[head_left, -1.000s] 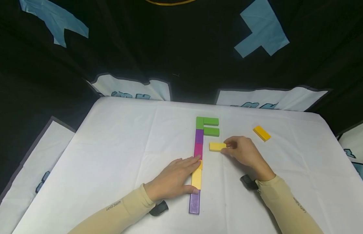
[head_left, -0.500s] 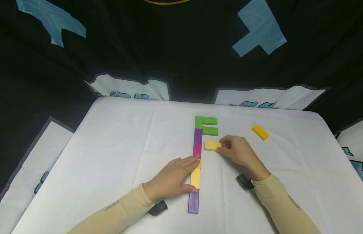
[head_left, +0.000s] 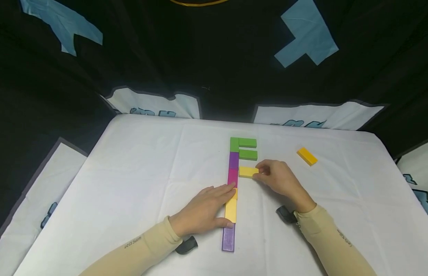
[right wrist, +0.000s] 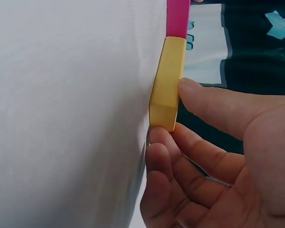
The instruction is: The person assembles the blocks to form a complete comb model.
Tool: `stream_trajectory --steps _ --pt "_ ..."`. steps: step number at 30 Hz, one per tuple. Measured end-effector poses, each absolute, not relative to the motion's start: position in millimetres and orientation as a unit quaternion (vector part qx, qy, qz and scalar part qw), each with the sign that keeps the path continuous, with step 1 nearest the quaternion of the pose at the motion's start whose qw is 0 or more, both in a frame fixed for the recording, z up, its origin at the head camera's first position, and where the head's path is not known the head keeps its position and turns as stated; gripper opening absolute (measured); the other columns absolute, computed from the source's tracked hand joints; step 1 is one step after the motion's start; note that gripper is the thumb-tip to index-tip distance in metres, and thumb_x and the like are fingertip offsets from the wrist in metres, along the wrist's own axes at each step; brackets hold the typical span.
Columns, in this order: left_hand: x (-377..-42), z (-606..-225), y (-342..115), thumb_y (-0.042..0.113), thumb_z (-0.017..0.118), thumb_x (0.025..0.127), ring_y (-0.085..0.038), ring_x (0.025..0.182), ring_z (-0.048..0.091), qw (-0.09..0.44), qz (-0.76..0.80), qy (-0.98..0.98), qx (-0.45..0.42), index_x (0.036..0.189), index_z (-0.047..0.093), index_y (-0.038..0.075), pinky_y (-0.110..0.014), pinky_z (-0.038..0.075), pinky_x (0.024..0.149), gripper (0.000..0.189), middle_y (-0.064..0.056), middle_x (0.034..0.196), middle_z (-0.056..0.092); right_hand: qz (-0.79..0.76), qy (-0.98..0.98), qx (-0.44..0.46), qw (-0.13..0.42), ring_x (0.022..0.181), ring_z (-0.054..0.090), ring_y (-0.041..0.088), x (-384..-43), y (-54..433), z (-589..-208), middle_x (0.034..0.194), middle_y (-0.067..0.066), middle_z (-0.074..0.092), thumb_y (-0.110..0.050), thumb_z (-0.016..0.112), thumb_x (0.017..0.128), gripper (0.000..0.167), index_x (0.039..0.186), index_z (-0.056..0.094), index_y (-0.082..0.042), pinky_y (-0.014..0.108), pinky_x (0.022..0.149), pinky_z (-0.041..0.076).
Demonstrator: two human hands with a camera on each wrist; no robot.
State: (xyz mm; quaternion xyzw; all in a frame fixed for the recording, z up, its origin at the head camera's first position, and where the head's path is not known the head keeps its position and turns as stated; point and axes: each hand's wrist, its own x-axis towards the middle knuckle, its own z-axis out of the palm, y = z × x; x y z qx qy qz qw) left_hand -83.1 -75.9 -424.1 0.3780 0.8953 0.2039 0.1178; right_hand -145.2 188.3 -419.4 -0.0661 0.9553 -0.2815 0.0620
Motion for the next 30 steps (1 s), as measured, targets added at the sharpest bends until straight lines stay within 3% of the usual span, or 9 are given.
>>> stream_trajectory --steps 30 --pt "-83.3 -424.3 -74.4 0.055 0.072 0.086 -0.019 0.150 0.028 0.121 0.200 0.897 0.375 0.155 0.038 0.007 -0.048 0.026 0.120 0.090 -0.001 0.165 0.026 -0.289 0.954 -0.060 0.056 0.081 0.058 0.021 -146.2 186.2 -420.5 0.091 0.004 0.070 -0.023 0.080 0.087 0.035 0.114 0.072 -0.002 0.034 0.073 0.052"
